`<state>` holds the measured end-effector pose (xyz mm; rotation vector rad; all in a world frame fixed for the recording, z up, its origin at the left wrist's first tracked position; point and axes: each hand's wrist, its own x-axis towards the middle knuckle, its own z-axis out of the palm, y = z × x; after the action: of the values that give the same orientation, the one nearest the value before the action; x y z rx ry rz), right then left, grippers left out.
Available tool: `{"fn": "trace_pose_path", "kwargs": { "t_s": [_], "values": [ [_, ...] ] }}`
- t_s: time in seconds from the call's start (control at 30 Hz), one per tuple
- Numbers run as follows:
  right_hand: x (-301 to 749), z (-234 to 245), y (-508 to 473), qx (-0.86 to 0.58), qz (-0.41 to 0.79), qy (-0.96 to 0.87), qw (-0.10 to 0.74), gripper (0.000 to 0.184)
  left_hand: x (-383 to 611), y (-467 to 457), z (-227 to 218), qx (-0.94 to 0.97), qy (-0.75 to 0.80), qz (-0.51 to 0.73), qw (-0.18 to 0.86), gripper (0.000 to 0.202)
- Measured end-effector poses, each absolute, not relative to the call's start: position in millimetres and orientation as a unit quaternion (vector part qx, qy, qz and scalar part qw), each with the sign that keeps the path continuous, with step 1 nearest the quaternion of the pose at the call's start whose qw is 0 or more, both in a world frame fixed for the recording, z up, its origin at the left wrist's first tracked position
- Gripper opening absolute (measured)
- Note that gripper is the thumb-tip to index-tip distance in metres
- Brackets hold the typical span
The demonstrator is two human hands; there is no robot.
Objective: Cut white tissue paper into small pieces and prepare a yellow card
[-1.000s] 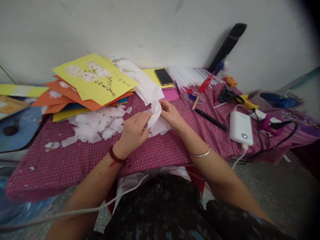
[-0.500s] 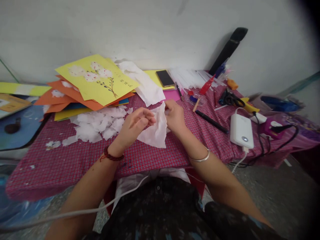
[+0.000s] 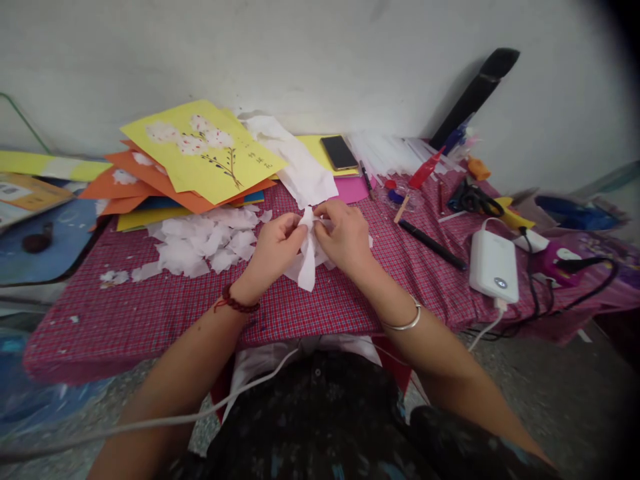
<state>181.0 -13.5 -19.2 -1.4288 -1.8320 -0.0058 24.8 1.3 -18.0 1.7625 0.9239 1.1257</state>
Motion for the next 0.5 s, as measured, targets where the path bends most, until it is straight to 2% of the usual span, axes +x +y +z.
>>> {"fn": "trace_pose_path", "kwargs": {
  "t_s": [0.1, 0.3, 0.5],
  "values": [
    [181.1, -19.0, -13.7, -0.563, 0.000, -0.723, 0.400, 0.013, 23.9, 1.9, -18.3, 0.709, 0.394, 0.446, 0.378, 0.017],
    [180.3, -19.2, -14.0, -0.571, -0.011, -0.716, 0.400, 0.012, 22.9, -0.3, -19.6, 0.757, 0.446, 0.430, 0.207, 0.021],
    [182.1, -21.1, -13.6, -0.593, 0.023, -0.666, 0.452, 0.012, 19.0, 0.1, -14.5, 0.754, 0.497, 0.378, 0.206, 0.023]
  ]
}}
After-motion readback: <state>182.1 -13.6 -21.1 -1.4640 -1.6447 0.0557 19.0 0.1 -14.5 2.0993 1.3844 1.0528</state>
